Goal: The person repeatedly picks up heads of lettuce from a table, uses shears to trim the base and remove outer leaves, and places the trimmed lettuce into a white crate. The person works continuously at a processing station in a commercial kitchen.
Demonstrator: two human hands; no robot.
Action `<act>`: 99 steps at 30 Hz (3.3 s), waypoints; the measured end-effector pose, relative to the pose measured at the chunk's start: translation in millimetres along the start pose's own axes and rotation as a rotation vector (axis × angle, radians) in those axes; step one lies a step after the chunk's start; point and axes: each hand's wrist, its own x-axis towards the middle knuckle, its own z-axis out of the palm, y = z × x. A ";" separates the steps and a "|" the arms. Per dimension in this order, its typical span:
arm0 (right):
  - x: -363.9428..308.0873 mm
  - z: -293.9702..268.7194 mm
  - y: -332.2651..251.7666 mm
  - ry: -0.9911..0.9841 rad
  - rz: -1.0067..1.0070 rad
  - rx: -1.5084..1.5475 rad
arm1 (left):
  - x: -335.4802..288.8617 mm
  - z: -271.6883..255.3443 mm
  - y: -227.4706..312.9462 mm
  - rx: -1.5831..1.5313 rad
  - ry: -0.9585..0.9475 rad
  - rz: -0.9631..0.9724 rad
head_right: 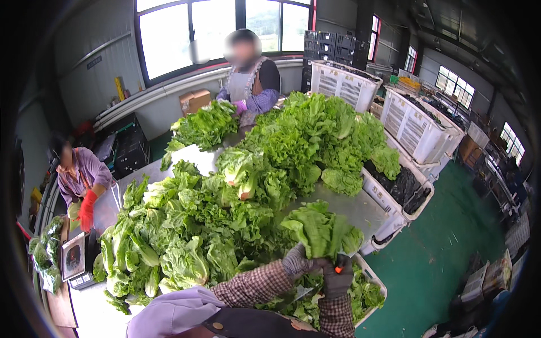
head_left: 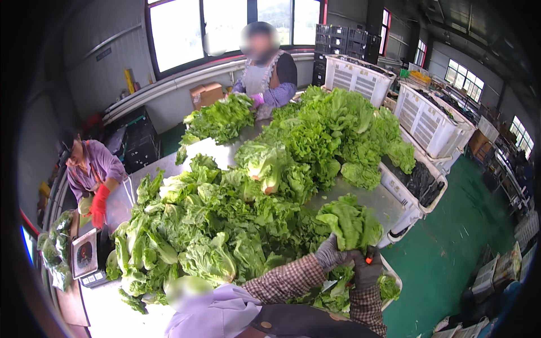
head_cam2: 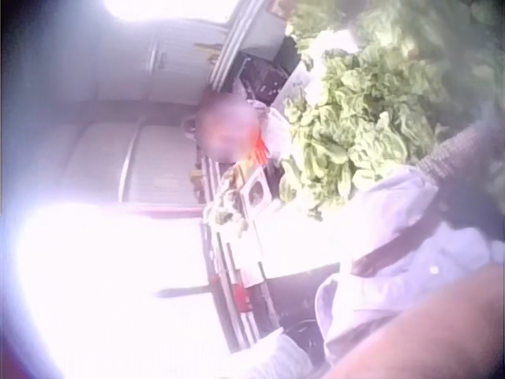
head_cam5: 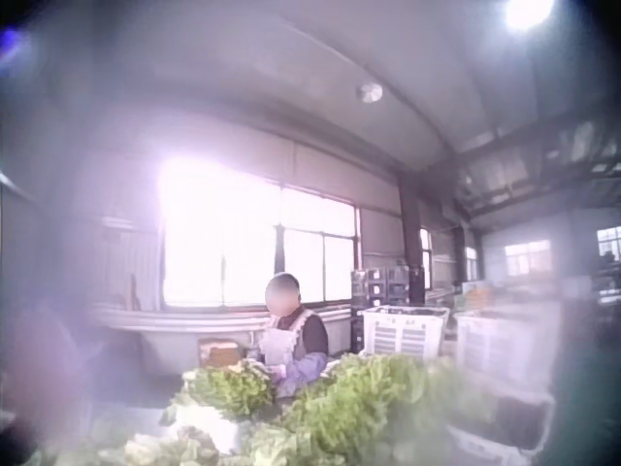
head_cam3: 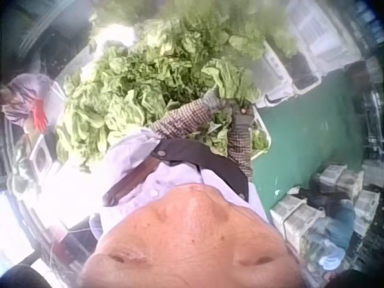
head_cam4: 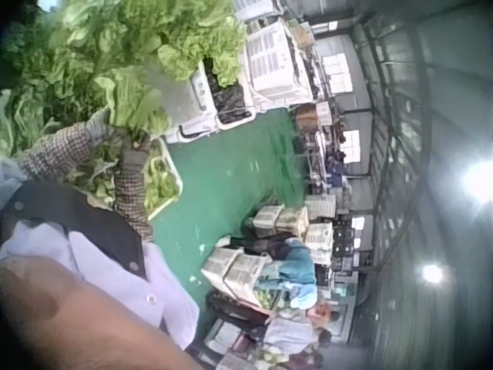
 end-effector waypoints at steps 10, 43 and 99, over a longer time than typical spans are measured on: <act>-1.0 -32.9 -7.7 0.334 0.418 0.235 | -5.7 3.9 13.9 -0.129 0.455 -0.042; -55.3 -83.7 22.8 0.144 0.379 0.040 | -8.2 37.0 -9.4 -0.344 -0.255 -0.469; -149.6 -141.2 229.3 0.389 1.454 -0.077 | -90.6 -228.9 267.6 2.017 0.707 -1.138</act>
